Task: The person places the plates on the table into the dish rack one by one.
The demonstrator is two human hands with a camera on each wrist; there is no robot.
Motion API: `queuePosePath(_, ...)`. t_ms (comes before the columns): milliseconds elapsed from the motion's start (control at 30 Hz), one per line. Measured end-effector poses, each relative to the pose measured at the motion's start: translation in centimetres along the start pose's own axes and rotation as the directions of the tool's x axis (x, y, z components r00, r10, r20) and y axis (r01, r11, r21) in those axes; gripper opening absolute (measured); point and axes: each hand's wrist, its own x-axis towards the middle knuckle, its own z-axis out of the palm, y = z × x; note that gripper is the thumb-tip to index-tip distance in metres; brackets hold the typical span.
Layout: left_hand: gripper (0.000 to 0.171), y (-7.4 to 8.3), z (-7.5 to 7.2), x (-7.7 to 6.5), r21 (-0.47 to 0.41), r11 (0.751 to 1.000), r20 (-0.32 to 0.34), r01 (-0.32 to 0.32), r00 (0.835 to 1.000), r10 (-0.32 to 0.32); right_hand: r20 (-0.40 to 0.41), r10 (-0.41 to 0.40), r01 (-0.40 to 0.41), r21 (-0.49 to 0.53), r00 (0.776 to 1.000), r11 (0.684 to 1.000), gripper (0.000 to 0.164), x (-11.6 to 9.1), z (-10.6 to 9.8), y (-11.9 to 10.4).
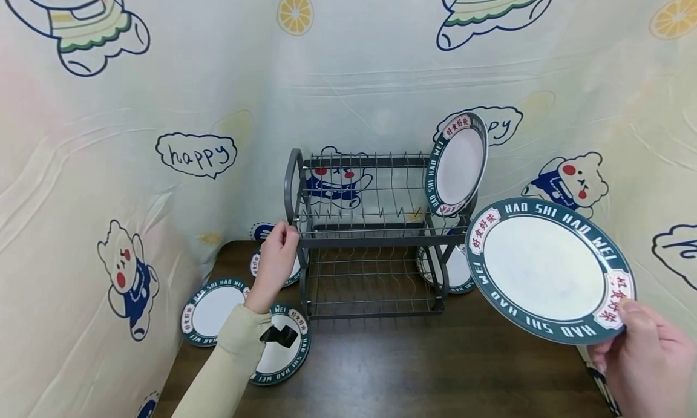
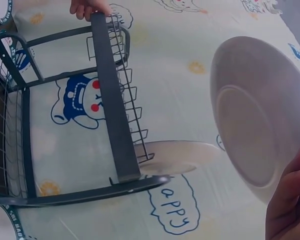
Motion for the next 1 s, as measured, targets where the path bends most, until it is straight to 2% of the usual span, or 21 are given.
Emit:
queuePosePath(267,0.026,-0.1,0.0,0.1,-0.003,1.0,-0.003,0.001,1.0,-0.001,0.129,-0.075,0.081,-0.036,0.989,0.996,0.038,1.0,0.3,-0.9)
queuePosePath(600,0.027,-0.1,0.1,0.0,0.003,1.0,-0.002,0.007,1.0,-0.007,0.201,-0.114,0.137,-0.108,0.973,0.985,0.034,2.0,1.2,-2.1)
queuePosePath(767,0.027,-0.1,0.1,0.0,-0.002,1.0,0.007,0.018,1.0,-0.018,0.195,-0.154,0.183,-0.138,0.969,0.973,0.034,2.4,2.2,-2.6)
queuePosePath(1000,0.027,0.0,0.1,0.0,-0.001,1.0,0.004,0.018,1.0,-0.018,0.122,-0.195,0.209,-0.119,0.973,0.971,0.033,3.2,4.3,-3.0)
